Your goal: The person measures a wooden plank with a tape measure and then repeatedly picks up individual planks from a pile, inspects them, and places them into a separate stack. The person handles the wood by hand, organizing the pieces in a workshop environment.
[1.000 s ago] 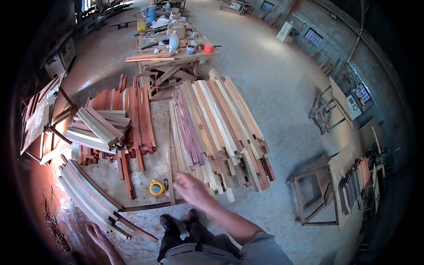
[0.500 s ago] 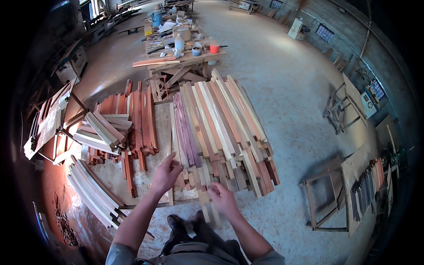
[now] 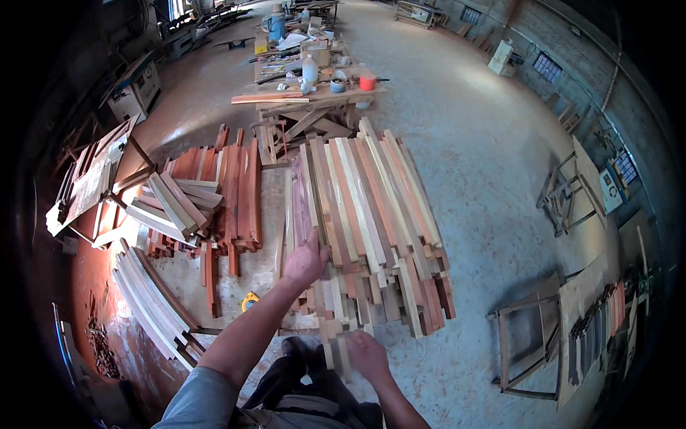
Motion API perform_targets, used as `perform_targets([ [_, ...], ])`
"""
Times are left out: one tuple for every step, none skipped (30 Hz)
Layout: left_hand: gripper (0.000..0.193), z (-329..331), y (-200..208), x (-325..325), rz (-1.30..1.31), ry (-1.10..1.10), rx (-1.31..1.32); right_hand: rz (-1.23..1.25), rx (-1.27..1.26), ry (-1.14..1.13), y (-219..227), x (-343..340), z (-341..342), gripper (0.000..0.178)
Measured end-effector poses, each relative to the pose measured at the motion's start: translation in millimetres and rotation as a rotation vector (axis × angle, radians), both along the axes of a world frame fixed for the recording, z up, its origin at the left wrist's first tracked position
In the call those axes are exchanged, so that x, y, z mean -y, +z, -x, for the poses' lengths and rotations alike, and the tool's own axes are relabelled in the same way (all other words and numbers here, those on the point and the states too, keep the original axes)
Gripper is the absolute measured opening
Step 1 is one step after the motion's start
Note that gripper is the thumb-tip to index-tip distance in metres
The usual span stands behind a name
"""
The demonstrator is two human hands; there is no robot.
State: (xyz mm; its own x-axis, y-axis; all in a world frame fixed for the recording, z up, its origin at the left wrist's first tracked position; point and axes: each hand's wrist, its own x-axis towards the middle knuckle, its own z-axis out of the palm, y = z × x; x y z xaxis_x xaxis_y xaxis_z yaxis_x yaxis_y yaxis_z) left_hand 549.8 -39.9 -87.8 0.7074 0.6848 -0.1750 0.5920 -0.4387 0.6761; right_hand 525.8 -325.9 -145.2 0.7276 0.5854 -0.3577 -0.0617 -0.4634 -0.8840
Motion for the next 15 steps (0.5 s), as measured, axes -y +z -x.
perform_targets([
  [0.052, 4.0, -22.2, -7.3, 0.036, 0.051, 0.099, -0.024, 0.003, 0.003, -3.2, -0.9, -1.4, 0.024],
  [0.047, 7.7, -27.6, -13.1, 0.074, 0.092, 0.2, -0.047, 0.008, -0.003, -7.7, 0.3, -3.4, 0.024],
  [0.045, 15.9, -32.9, -22.4, 0.38, 0.096, 0.285, -0.07, 0.013, -0.008, -9.8, 0.5, -5.2, 0.025],
  [0.044, 25.1, -31.0, -30.9, 0.69, 0.094, 0.368, -0.076, 0.005, -0.03, -8.1, -0.2, -7.1, 0.025],
  [0.044, 32.4, -25.2, -36.7, 1.002, 0.092, 0.452, -0.082, -0.001, -0.048, -4.2, -2.0, -9.5, 0.025],
  [0.042, 39.8, -19.2, -38.3, 1.051, 0.104, 0.495, -0.087, -0.006, -0.062, 0.4, -4.2, -11.7, 0.025],
  [0.04, 50.4, -11.0, -36.5, 1.102, 0.119, 0.539, -0.096, -0.03, -0.094, 6.6, -5.2, -13.6, 0.024],
  [0.038, 64.3, -8.5, -38.1, 1.143, 0.146, 0.586, -0.11, -0.061, -0.113, 13.0, -9.1, -13.8, 0.024],
  [0.036, 78.1, -18.1, -39.1, 1.095, 0.094, 0.645, -0.123, -0.091, -0.13, 19.1, -13.2, -15.1, 0.024],
  [0.039, 90.5, -15.0, -36.7, 1.075, 0.122, 0.674, -0.114, -0.098, -0.153, 22.6, -16.1, -16.7, 0.023],
  [0.041, 103.8, -12.5, -38.8, 1.056, 0.107, 0.689, -0.108, -0.11, -0.168, 24.5, -20.3, -16.9, 0.023],
  [0.043, 116.4, -8.3, -42.1, 1.035, 0.094, 0.706, -0.101, -0.121, -0.181, 28.1, -25.7, -17.5, 0.022],
  [0.045, 132.1, 3.8, -45.4, 1.019, 0.114, 0.697, -0.105, -0.105, -0.161, 35.8, -32.9, -16.8, 0.021],
  [0.046, 146.6, 8.1, -50.2, 0.986, 0.121, 0.7, -0.117, -0.095, -0.144, 33.1, -37.8, -17.7, 0.02],
  [0.047, 158.7, 9.2, -53.7, 0.977, 0.151, 0.739, -0.121, -0.084, -0.14, 33.0, -42.2, -17.8, 0.02],
])
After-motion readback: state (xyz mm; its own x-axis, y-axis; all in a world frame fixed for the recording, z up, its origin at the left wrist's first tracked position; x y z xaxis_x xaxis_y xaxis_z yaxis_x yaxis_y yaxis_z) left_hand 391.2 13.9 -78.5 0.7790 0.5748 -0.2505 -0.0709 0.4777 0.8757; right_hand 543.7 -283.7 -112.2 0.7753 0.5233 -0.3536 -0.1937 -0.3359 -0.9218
